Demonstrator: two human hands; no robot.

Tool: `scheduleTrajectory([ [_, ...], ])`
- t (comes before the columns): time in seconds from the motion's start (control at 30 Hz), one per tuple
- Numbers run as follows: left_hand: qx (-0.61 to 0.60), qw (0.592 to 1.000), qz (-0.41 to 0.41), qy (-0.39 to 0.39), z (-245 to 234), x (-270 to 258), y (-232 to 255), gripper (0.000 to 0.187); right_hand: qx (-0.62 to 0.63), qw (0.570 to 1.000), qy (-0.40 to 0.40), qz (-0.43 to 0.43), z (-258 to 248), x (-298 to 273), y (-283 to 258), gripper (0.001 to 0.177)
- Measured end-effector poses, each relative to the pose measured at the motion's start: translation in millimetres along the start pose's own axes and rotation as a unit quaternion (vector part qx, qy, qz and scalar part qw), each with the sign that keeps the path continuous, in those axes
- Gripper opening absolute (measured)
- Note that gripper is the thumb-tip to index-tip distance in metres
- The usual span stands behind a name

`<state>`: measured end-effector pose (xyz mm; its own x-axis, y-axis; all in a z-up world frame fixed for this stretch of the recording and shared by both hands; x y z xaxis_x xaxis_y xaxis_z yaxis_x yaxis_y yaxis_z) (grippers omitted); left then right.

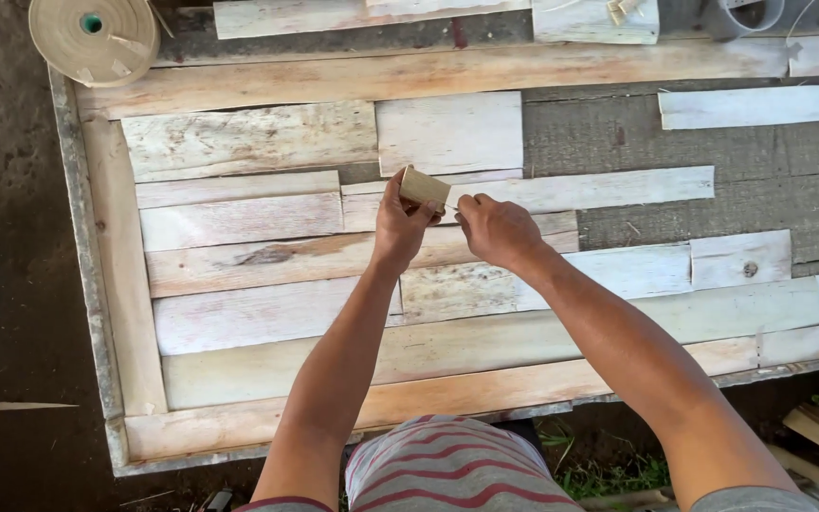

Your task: Trimming and fitting thin wood panels onto a wooden base using a utility knife to create a patterned surface.

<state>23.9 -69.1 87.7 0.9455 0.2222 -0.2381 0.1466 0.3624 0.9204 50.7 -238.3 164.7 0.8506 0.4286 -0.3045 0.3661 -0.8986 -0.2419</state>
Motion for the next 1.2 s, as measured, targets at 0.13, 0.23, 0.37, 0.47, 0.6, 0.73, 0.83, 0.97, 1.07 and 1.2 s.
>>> scheduleTrajectory([
  [0.13, -0.006, 1.000, 0.022, -0.011, 42.9, -13.9, -3.6, 0.069, 0.044, 0.999, -0.010, -0.004, -3.7, -17.5, 46.3, 0.020],
  [0.23, 0.007, 0.999, 0.033, -0.009, 78.1, -24.9, -24.2, 0.068, 0.069, 0.997, -0.044, -0.006, -17.6, -36.1, 80.5, 0.025],
  [0.37, 0.002, 0.999, 0.034, -0.006, 140.3, -33.6, -47.9, 0.070, 0.107, 0.988, -0.103, 0.033, -25.5, -51.8, 151.2, 0.029],
  [0.47, 0.010, 0.999, 0.041, -0.010, 191.4, -30.2, -59.2, 0.071, 0.136, 0.982, -0.126, 0.041, -43.3, -61.5, 203.2, 0.031],
  [0.6, 0.020, 0.999, 0.047, -0.009, 243.9, -15.1, -80.4, 0.074, 0.158, 0.983, -0.090, 0.005, -66.5, -68.3, 254.4, 0.023],
  [0.73, 0.056, 0.996, 0.074, -0.015, 281.2, 12.5, -85.8, 0.077, 0.135, 0.988, -0.070, 0.007, -65.0, -56.4, 296.8, 0.026],
  [0.83, 0.103, 0.990, 0.087, -0.030, 290.0, 47.0, -113.9, 0.081, 0.153, 0.984, -0.075, 0.046, -50.2, -35.3, 321.3, 0.026],
  [0.97, 0.197, 0.974, 0.075, -0.078, 295.7, 92.5, -136.7, 0.074, 0.127, 0.981, -0.111, 0.099, -26.6, 1.6, 343.8, 0.033],
  [1.07, 0.255, 0.958, 0.072, -0.106, 309.9, 109.4, -114.6, 0.074, 0.171, 0.965, -0.149, 0.136, -38.7, 21.0, 339.9, 0.035],
  [1.2, 0.358, 0.922, 0.060, -0.134, 306.9, 139.2, -123.1, 0.059, 0.229, 0.933, -0.211, 0.181, -51.2, 37.1, 334.7, 0.035],
])
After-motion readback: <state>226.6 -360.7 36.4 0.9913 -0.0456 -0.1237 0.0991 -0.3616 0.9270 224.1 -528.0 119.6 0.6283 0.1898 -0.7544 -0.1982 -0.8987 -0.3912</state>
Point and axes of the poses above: each hand's wrist, its own x-axis towards the middle knuckle, its own z-axis out of the palm, y = z × x, the point moved 2 cm from there along x, towards the middle knuckle, and after that the axes turned 10 degrees about z, right-handed, at the moved point
